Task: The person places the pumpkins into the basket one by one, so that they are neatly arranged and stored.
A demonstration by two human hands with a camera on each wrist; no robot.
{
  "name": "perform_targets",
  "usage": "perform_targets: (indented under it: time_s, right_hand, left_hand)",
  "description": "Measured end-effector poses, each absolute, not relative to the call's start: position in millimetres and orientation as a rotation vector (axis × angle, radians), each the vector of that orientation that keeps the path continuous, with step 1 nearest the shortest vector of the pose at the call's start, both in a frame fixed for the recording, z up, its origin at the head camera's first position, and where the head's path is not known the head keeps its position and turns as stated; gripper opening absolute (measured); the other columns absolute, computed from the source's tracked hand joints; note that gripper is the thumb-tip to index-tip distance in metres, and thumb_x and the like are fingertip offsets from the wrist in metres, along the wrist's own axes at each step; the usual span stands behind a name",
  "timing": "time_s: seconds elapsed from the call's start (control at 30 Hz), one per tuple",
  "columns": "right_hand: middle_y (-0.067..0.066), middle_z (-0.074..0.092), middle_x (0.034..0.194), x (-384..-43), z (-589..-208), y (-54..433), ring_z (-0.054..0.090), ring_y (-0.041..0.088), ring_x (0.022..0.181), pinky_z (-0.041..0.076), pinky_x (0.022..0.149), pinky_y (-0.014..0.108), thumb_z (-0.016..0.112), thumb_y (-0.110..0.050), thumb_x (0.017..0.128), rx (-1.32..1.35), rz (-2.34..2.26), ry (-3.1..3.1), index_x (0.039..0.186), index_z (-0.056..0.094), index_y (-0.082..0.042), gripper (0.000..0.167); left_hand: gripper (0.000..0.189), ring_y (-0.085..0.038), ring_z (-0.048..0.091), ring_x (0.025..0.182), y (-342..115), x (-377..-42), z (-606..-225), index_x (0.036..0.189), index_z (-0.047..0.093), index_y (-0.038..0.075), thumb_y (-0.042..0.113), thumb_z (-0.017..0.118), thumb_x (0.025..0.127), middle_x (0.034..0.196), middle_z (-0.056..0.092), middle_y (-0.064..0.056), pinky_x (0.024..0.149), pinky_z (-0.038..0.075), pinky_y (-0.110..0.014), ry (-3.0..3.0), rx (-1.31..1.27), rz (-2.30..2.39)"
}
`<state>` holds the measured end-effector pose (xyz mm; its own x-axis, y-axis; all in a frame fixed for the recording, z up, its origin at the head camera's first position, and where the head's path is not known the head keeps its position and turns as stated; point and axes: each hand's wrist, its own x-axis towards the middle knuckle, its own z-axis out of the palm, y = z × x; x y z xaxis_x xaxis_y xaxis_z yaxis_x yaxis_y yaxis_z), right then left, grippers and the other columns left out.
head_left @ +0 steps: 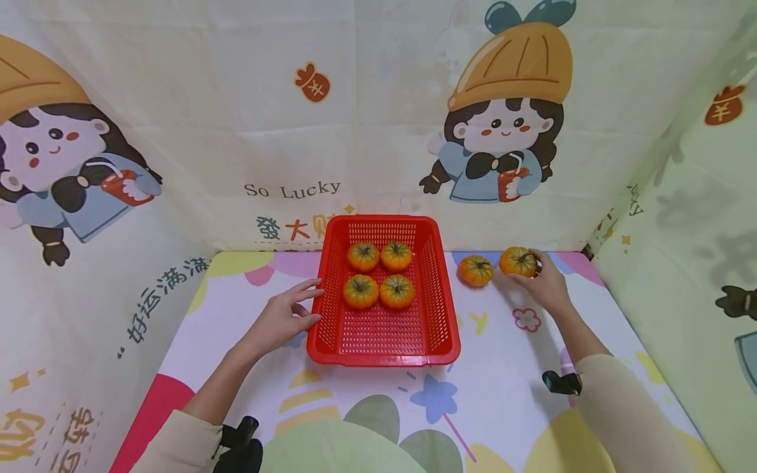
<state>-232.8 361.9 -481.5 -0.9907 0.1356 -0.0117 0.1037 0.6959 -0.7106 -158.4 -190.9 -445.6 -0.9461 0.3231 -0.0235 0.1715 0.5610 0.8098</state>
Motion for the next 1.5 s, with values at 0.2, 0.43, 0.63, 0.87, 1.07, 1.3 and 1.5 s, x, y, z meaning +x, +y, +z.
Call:
perform_targets:
  time_s: [0.2, 0.43, 0.63, 0.87, 1.07, 1.3, 1.5]
  right_hand:
    - [0.031, 0.030, 0.162, -224.7, -464.7, 352.9, 0.041, 0.052, 0.140, 0.043, 0.111, 0.063, 0.076, -0.035, 0.095, -0.121, 1.226, -2.838, 0.163, 0.020, -0.004, 0.093]
    - [0.031, 0.035, 0.159, -215.3, -448.3, 338.5, 0.041, 0.051, 0.141, 0.043, 0.111, 0.062, 0.078, -0.030, 0.093, -0.025, 1.213, -2.858, 0.162, 0.023, -0.004, 0.092]
    - [0.030, 0.037, 0.157, -207.0, -435.1, 324.0, 0.042, 0.051, 0.142, 0.044, 0.109, 0.060, 0.079, -0.027, 0.093, 0.084, 1.236, -2.874, 0.161, 0.025, -0.004, 0.091]
    - [0.026, 0.039, 0.158, -201.7, -425.2, 300.8, 0.042, 0.049, 0.143, 0.046, 0.107, 0.057, 0.081, -0.020, 0.091, 0.202, 1.269, -2.886, 0.160, 0.029, -0.006, 0.087]
    - [0.023, 0.044, 0.155, -197.8, -421.2, 279.2, 0.047, 0.045, 0.140, 0.049, 0.106, 0.056, 0.084, -0.018, 0.087, 0.332, 1.284, -2.894, 0.157, 0.035, -0.007, 0.086]
    - [0.015, 0.049, 0.152, -194.3, -418.7, 250.6, 0.052, 0.039, 0.136, 0.054, 0.101, 0.056, 0.086, -0.017, 0.084, 0.481, 1.340, -2.885, 0.154, 0.041, -0.015, 0.084]
    - [0.013, 0.051, 0.151, -192.7, -417.4, 225.0, 0.054, 0.037, 0.136, 0.053, 0.104, 0.055, 0.089, -0.015, 0.081, 0.622, 1.387, -2.886, 0.152, 0.045, -0.014, 0.084]
  left_hand:
    - [0.057, -0.018, 0.069, 0.084, -189.6, -157.7, -442.9, 0.145, 0.059, 0.005, 0.008, 0.076, 0.091, 0.163, 0.042, -0.008, 0.072, 0.063, -0.027, 2.624, 0.411, 1.332]
    - [0.056, -0.017, 0.069, 0.084, -189.2, -156.8, -443.1, 0.145, 0.059, 0.005, 0.008, 0.076, 0.092, 0.163, 0.042, -0.009, 0.073, 0.063, -0.027, 2.623, 0.409, 1.331]
    - [0.056, -0.017, 0.068, 0.083, -189.9, -157.1, -444.5, 0.145, 0.059, 0.005, 0.008, 0.076, 0.092, 0.163, 0.042, -0.009, 0.072, 0.062, -0.026, 2.622, 0.419, 1.336]
    - [0.057, -0.017, 0.069, 0.083, -190.1, -157.1, -444.5, 0.145, 0.059, 0.005, 0.008, 0.076, 0.091, 0.163, 0.043, -0.009, 0.073, 0.063, -0.026, 2.621, 0.420, 1.337]
    - [0.057, -0.017, 0.069, 0.084, -189.7, -156.5, -444.1, 0.146, 0.058, 0.005, 0.008, 0.076, 0.091, 0.163, 0.042, -0.008, 0.073, 0.063, -0.027, 2.616, 0.410, 1.343]
    - [0.057, -0.017, 0.069, 0.084, -189.8, -156.9, -443.7, 0.145, 0.058, 0.004, 0.008, 0.076, 0.091, 0.163, 0.043, -0.009, 0.073, 0.063, -0.026, 2.618, 0.420, 1.341]
    - [0.057, -0.017, 0.068, 0.083, -190.1, -157.7, -444.7, 0.145, 0.059, 0.004, 0.008, 0.077, 0.091, 0.163, 0.043, -0.009, 0.073, 0.063, -0.026, 2.620, 0.423, 1.339]
